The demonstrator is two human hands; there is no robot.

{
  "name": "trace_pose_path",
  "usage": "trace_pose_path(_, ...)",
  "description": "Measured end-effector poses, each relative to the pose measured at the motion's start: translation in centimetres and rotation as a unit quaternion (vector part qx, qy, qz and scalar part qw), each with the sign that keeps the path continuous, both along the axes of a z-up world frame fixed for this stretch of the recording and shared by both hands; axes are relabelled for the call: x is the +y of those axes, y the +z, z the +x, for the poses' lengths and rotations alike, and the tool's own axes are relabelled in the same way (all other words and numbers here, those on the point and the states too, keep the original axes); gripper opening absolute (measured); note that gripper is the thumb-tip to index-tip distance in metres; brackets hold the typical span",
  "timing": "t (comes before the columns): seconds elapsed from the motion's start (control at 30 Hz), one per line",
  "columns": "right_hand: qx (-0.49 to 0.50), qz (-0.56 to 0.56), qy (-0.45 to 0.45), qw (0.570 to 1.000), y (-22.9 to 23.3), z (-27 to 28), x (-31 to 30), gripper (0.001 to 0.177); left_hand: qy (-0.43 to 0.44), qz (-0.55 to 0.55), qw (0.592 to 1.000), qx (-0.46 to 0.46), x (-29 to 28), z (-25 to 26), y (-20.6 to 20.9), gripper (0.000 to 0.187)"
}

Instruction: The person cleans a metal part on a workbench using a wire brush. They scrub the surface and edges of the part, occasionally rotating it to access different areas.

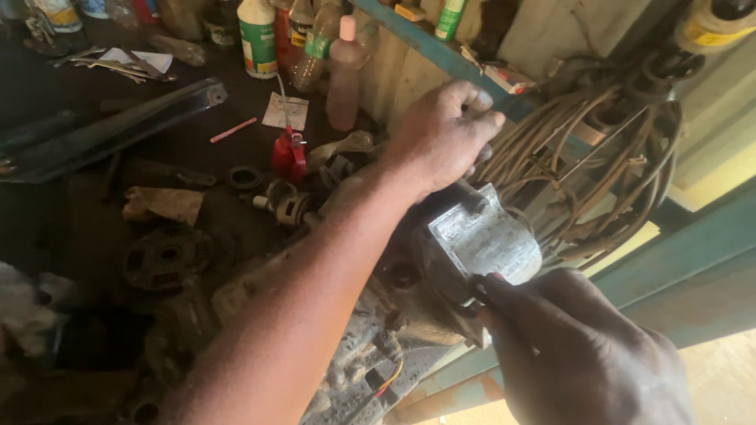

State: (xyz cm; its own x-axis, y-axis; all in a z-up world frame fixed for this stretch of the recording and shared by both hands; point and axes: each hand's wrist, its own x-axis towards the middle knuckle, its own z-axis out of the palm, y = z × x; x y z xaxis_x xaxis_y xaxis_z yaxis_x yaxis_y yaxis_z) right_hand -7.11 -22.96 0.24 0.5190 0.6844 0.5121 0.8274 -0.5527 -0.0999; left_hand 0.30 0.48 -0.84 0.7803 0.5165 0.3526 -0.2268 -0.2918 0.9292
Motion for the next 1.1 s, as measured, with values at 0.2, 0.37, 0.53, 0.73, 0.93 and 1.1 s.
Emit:
trace_pose_path(0.2, -0.021, -0.093, -0.012, 0.995, 1.2, 0.6, 0.9, 0.024, -0.008, -0.012, 1.000, 0.005, 0.1, -0.5, 0.5, 0.034)
trace_pose_path(0.37, -0.025, -0.030, 0.046, 0.998, 1.2, 0.2, 0.6, 0.023, 0.035, 0.065, 0.997, 0.024, 0.3, -0.2, 0.4, 0.037)
trace_pose_path(0.53, -0.030, -0.051, 0.046, 0.997, 1.2, 0.9, 1.6, 0.023, 0.016, 0.032, 0.999, 0.040, 0.0, -0.5, 0.5, 0.039)
trace_pose_path(0.73, 0.026, -0.025, 0.029, 0.999, 1.1, 0.4, 2.2, 0.023, 0.057, 0.110, 0.992, 0.035, 0.2, -0.2, 0.2, 0.039)
trace_pose_path(0.93, -0.026, -0.006, 0.056, 0.998, 1.6, 0.4, 3.4, 0.019, 0.052, 0.108, 0.992, 0.030, 0.4, 0.0, 0.3, 0.040)
trace_pose_path(1.1, -0.016, -0.027, 0.042, 0.999, 1.2, 1.2, 3.9, 0.017, 0.041, 0.094, 0.989, 0.102, 0.2, -0.2, 0.2, 0.039)
